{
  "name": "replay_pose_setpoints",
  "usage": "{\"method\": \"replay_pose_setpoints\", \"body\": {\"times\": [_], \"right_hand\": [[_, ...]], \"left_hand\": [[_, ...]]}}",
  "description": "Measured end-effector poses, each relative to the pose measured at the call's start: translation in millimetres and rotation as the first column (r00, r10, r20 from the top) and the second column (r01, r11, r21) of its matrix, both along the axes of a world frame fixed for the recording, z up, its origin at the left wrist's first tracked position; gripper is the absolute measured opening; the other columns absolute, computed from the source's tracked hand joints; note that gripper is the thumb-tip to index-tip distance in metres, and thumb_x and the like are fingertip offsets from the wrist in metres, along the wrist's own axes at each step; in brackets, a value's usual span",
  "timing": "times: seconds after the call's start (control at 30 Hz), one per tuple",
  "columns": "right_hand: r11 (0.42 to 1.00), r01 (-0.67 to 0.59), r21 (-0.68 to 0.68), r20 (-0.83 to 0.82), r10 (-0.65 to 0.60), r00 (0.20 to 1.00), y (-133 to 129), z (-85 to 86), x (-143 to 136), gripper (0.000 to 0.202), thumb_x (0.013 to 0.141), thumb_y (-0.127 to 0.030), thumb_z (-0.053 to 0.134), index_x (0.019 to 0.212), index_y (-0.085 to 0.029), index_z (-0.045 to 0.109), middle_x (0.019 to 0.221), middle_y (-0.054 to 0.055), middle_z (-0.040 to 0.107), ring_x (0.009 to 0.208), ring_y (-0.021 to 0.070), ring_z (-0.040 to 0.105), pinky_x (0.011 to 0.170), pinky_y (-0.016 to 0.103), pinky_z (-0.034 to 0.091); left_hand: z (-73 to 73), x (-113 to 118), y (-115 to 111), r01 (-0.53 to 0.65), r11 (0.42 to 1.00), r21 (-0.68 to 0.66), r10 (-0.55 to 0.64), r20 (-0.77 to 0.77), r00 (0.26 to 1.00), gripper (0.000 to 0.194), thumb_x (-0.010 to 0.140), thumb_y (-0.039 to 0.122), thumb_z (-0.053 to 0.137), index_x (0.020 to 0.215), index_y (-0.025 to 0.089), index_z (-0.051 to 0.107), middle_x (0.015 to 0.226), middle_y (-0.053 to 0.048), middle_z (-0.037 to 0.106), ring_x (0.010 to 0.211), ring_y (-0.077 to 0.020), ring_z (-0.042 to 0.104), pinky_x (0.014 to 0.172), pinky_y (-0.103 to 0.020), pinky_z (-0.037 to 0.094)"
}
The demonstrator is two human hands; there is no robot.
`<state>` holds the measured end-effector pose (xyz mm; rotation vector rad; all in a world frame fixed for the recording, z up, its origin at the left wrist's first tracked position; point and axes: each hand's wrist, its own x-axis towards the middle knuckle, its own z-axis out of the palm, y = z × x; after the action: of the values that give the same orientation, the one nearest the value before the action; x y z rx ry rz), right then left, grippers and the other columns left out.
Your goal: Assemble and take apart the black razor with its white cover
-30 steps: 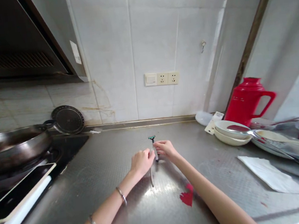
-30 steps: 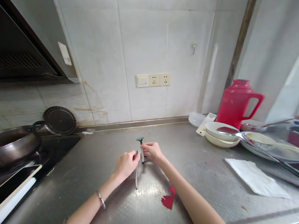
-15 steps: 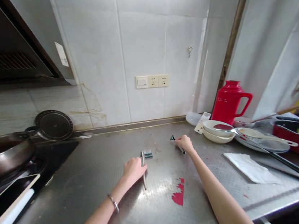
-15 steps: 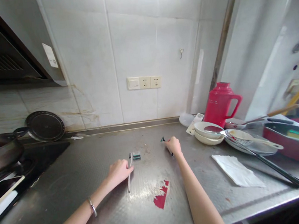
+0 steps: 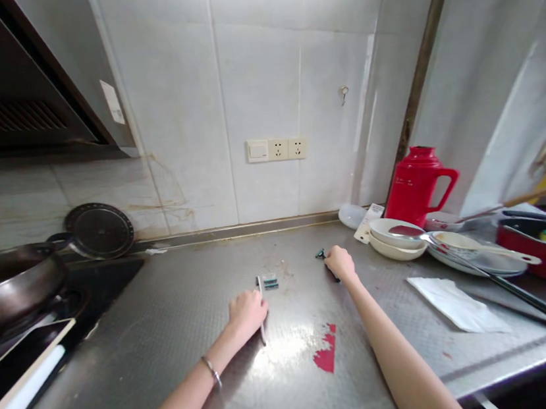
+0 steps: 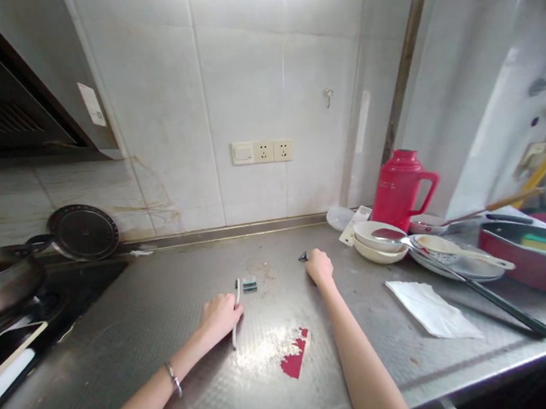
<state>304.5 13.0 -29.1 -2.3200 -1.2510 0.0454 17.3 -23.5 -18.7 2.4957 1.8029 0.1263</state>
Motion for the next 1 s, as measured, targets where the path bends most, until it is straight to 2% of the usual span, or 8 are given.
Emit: {"method": "replay_pose_setpoints", "body": {"times": [0.13,0.23,0.37,0.47,0.53,0.73,0.83,1.0], "right_hand": [[0.970,-0.193,0.150,0.108,0.178,0.978,3.7,11.4,-29.7,0.029,0.075,-0.013,0.046,0.093,-0.011,0.069,0.101,0.018,0.065,0.097,0.0233,0.061,0.081,0.027,0.044],[0.902,-0.335,0.271,-0.045,0.360,0.932,8.1,18.2,-70.6,0.026,0.075,-0.017,0.052,0.094,-0.013,0.068,0.093,0.012,0.068,0.091,0.0204,0.062,0.080,0.025,0.046],[0.836,-0.449,0.314,-0.515,0.548,0.659,6.4,15.8,-126.3,0.026,0.072,-0.031,0.062,0.089,-0.012,0.065,0.081,0.008,0.068,0.066,0.0156,0.064,0.052,0.022,0.051],[0.824,-0.474,0.310,-0.707,0.533,0.465,-0.5,11.8,-151.6,0.027,0.069,-0.035,0.066,0.081,-0.011,0.063,0.073,0.005,0.065,0.059,0.0130,0.061,0.047,0.021,0.051],[0.826,-0.481,0.295,-0.756,0.509,0.410,-4.8,11.5,-159.7,0.024,0.069,-0.034,0.066,0.076,-0.012,0.063,0.068,0.003,0.063,0.056,0.0115,0.059,0.045,0.021,0.051],[0.855,-0.434,0.283,-0.719,0.489,0.494,-8.8,15.2,-164.5,0.007,0.064,-0.019,0.064,0.064,-0.012,0.063,0.051,-0.003,0.055,0.049,0.0081,0.054,0.042,0.015,0.047],[0.849,-0.440,0.291,-0.669,0.510,0.541,-10.4,18.8,-159.6,0.010,0.066,-0.019,0.061,0.057,-0.013,0.062,0.045,-0.004,0.053,0.046,0.0077,0.053,0.043,0.015,0.046],[0.883,-0.396,0.253,-0.656,0.457,0.601,-15.6,33.0,-120.2,0.015,0.071,-0.022,0.058,0.059,-0.013,0.062,0.046,-0.002,0.057,0.045,0.0090,0.057,0.046,0.017,0.049]], "left_hand": [[4.3,-0.8,0.8,-0.018,1.000,0.021,0.018,0.019,1.000,0.034,0.084,0.029,0.037,0.090,0.015,0.067,0.092,-0.014,0.069,0.087,-0.0242,0.065,0.070,-0.030,0.046],[7.3,-1.6,2.0,-0.021,0.998,0.052,0.019,0.043,0.999,0.034,0.085,0.031,0.036,0.090,0.016,0.066,0.090,-0.013,0.069,0.086,-0.0242,0.065,0.070,-0.031,0.046],[10.4,-1.7,1.4,-0.031,0.994,0.106,0.022,0.084,0.996,0.034,0.087,0.033,0.035,0.092,0.017,0.064,0.087,-0.013,0.069,0.085,-0.0247,0.065,0.071,-0.033,0.046],[12.2,-1.5,-0.6,-0.027,0.991,0.128,0.014,0.098,0.995,0.035,0.087,0.034,0.034,0.095,0.016,0.063,0.087,-0.014,0.068,0.086,-0.0257,0.065,0.071,-0.033,0.046],[12.8,-1.4,-2.2,-0.015,0.990,0.140,0.001,0.103,0.995,0.035,0.088,0.035,0.034,0.098,0.015,0.062,0.088,-0.014,0.068,0.086,-0.0265,0.065,0.070,-0.034,0.046],[13.2,1.2,-7.7,0.009,0.982,0.189,-0.030,0.107,0.994,0.036,0.089,0.036,0.032,0.100,0.015,0.059,0.087,-0.015,0.068,0.085,-0.0280,0.065,0.069,-0.036,0.046],[14.7,2.2,-10.2,0.028,0.976,0.217,-0.054,0.114,0.992,0.041,0.089,0.043,0.028,0.101,0.016,0.057,0.085,-0.014,0.068,0.083,-0.0277,0.065,0.069,-0.036,0.045],[16.6,-1.7,-6.2,0.062,0.971,0.231,-0.104,0.175,0.979,0.037,0.089,0.045,0.029,0.097,0.019,0.055,0.081,-0.009,0.067,0.077,-0.0236,0.064,0.067,-0.031,0.043]]}}
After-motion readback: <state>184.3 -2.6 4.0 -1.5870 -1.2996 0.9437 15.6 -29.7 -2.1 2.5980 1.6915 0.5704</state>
